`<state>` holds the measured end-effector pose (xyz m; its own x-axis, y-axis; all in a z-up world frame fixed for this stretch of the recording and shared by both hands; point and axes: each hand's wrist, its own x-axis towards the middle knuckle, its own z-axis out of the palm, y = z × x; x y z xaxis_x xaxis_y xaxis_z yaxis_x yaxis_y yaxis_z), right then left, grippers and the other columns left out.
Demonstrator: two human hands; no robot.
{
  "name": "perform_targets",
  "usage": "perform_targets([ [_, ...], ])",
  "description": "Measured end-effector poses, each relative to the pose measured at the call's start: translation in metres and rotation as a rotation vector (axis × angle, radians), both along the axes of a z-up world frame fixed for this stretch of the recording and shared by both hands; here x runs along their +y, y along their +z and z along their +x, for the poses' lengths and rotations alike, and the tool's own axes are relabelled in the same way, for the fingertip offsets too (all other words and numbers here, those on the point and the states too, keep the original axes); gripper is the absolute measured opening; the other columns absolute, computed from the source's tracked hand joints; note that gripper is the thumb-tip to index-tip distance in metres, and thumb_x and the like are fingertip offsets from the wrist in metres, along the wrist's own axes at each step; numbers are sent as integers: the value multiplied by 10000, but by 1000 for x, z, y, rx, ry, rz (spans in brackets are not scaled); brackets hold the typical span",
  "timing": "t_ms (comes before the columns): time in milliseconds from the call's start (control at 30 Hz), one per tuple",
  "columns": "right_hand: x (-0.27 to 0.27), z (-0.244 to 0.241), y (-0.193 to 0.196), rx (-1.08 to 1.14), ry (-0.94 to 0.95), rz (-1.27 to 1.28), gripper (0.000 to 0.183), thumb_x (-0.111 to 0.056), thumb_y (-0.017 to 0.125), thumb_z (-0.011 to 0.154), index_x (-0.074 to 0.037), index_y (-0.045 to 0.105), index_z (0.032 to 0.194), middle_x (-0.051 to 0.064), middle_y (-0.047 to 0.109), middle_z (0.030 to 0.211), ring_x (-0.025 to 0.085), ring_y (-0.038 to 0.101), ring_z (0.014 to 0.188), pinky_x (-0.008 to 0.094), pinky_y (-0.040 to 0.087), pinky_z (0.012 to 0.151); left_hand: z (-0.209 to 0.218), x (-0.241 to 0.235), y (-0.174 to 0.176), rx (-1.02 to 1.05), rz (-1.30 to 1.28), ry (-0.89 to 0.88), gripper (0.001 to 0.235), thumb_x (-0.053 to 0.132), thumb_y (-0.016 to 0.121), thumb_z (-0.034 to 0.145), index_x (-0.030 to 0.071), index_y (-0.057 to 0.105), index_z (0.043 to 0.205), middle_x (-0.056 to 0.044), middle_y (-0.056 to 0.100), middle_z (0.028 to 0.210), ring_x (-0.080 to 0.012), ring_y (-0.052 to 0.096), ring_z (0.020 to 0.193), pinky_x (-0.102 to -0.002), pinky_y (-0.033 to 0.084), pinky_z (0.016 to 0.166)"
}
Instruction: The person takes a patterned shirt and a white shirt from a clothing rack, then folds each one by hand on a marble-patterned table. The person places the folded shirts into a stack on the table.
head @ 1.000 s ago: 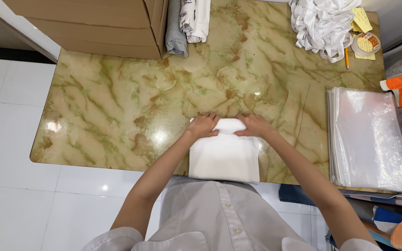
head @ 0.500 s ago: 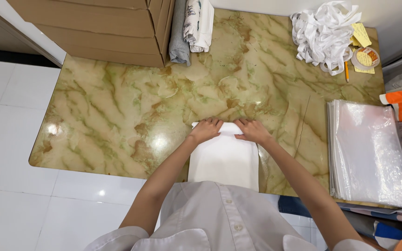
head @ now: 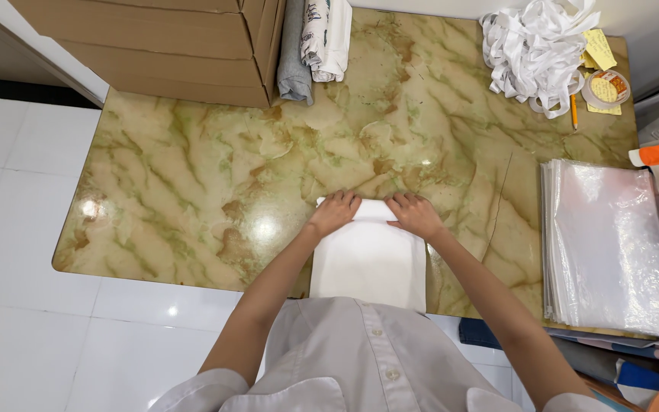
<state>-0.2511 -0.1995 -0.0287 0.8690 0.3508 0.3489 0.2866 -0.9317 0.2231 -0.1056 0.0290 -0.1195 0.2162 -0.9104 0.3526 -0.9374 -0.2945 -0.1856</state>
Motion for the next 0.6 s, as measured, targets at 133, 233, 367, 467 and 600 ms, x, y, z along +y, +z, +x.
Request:
perform_targets([
  [133, -7, 3, -11, -53, -31, -15, 614, -706, 295, 981, -190, 584, 1145, 33, 587, 970, 243, 681, 825, 344, 559, 648, 9, -4, 32, -90, -45, -18, 482, 449, 684, 827, 106, 556, 1141, -86, 566, 1026, -270, 639, 855, -368, 551, 713],
  [233, -11, 0, -17, -70, -58, -25, 631, -714, 291, 973, -199, 593, 1176, 19, 571, 964, 227, 671, 818, 344, 542, 658, 1, 5, 61, 135, 160, 28, 722, 503, 792, 751, 119, 511, 1295, -90, 542, 1239, -291, 576, 1135, -447, 500, 885],
  [367, -4, 2, -7, -80, -66, -24, 590, -680, 336, 975, -186, 595, 1169, 28, 560, 943, 230, 653, 805, 350, 531, 695, 11, 9, 16, 103, 148, 88, 695, 478, 719, 790, 63, 488, 1298, -97, 510, 1164, -277, 571, 1084, -399, 506, 851],
  [467, -2, 2, -3, -86, -95, -37, 580, -684, 345, 966, -198, 591, 1166, 21, 553, 937, 221, 647, 801, 345, 524, 700, 24, -3, -4, -57, 83, 54, 696, 479, 773, 700, 78, 525, 1211, -66, 561, 1024, -225, 647, 911, -320, 563, 733],
  [600, -4, 0, -9, -101, -116, -40, 578, -690, 347, 967, -205, 590, 1163, 21, 547, 926, 221, 638, 801, 352, 519, 689, 15, 5, 67, 275, 313, 79, 616, 446, 758, 785, 95, 504, 1222, -83, 583, 1118, -257, 674, 993, -370, 590, 778],
])
